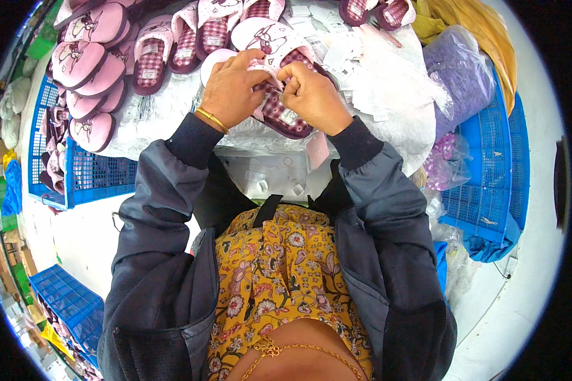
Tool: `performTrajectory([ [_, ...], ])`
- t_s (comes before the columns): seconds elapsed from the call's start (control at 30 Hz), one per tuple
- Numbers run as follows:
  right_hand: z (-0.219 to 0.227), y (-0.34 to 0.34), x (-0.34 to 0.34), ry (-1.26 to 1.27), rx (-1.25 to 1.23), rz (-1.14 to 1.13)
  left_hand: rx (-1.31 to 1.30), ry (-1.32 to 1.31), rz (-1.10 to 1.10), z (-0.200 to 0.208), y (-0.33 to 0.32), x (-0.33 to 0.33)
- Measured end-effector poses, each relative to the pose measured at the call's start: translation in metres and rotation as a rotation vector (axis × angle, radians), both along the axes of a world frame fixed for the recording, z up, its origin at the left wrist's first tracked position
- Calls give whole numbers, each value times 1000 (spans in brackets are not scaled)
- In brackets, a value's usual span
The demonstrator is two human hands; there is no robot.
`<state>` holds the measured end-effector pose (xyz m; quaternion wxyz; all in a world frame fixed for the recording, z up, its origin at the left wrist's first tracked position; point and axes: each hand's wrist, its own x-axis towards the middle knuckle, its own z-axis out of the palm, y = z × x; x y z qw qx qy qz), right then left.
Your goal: The person attaches small white tags to pink and purple slippers. They pick up each slipper, affix a tag to the strap, and place the tagged slipper back on the pile. The process is repeated for multiple pairs.
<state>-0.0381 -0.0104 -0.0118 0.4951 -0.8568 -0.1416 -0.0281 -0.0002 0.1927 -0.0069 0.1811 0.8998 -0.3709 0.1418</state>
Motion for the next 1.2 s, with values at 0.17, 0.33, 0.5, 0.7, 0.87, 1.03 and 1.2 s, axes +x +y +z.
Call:
performTrajectory([
  [0.17, 0, 8, 0, -79, -82, -77, -43, 8, 1, -4, 2, 0],
  [0.33, -7, 10, 4, -85, -125, -95, -73, 29, 8, -7, 2, 0],
  [0.5, -8, 11, 6, -89, -151, -97, -83, 28, 14, -8, 2, 0],
  [0.7, -1, 10, 6, -13, -136, -75, -90, 27, 18, -11, 2, 1],
  [0.87, -5, 11, 6, -63, -149, -103, -109, 14, 15, -12, 2, 1],
  [1.03, -8, 14, 7, -80, -160, -125, -118, 21, 17, -11, 1, 1],
  [1.2, -14, 18, 10, -132, -247, -167, -123, 11, 6, -10, 0, 1],
])
